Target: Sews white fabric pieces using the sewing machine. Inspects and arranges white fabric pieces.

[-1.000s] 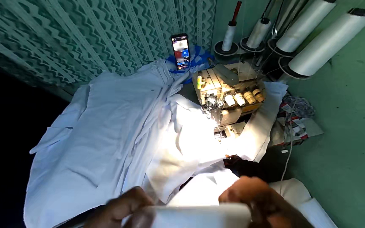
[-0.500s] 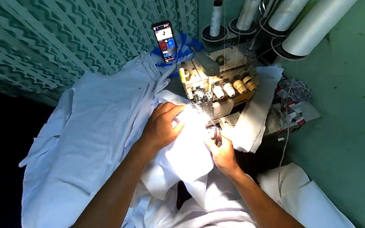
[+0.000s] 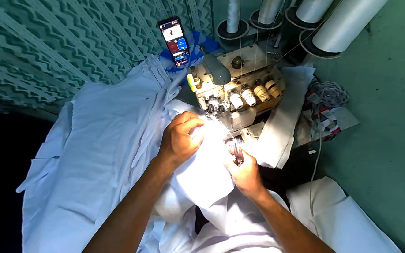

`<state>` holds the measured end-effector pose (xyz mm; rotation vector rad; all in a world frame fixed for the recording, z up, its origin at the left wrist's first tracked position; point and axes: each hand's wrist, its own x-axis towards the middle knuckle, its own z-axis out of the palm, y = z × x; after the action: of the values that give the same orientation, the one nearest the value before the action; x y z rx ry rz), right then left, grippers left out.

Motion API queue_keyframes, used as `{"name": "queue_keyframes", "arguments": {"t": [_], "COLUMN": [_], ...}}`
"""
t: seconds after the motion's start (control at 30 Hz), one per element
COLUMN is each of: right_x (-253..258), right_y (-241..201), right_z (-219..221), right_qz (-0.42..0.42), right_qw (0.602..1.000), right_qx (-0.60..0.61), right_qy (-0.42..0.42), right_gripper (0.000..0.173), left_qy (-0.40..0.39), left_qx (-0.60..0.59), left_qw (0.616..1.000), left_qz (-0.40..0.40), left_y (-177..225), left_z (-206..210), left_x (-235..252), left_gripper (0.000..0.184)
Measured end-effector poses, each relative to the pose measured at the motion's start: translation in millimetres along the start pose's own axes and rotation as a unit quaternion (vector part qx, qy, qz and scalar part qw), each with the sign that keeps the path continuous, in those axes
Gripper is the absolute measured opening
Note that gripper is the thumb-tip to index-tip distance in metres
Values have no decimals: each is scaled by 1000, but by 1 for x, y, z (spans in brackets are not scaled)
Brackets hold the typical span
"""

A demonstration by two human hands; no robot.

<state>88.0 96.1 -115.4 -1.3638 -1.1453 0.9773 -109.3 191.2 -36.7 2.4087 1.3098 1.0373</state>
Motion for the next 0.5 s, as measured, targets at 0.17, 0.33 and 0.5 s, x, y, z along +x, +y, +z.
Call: {"name": "queue_keyframes", "arguments": {"t": [0.17, 0.33, 0.5], "right_x": [4, -9, -8], "right_y": [-1, 2, -9], "right_z": [-5, -29, -32], "right_qz": [25, -68, -36], "right_qw": [999, 997, 999], "right_qx": [-42, -33, 18], "right_qy": [-3, 3, 13], "right_gripper": [6, 8, 6], "left_qy": [-10, -36, -18], "left_qx": [1, 15, 25], "left_qw": [1000, 999, 998], "left_qz": [14, -15, -55], "left_y": [-7, 6, 9], "left_z": [8, 9, 16], "left_x": [7, 2, 7], "left_gripper": [12, 12, 11]}}
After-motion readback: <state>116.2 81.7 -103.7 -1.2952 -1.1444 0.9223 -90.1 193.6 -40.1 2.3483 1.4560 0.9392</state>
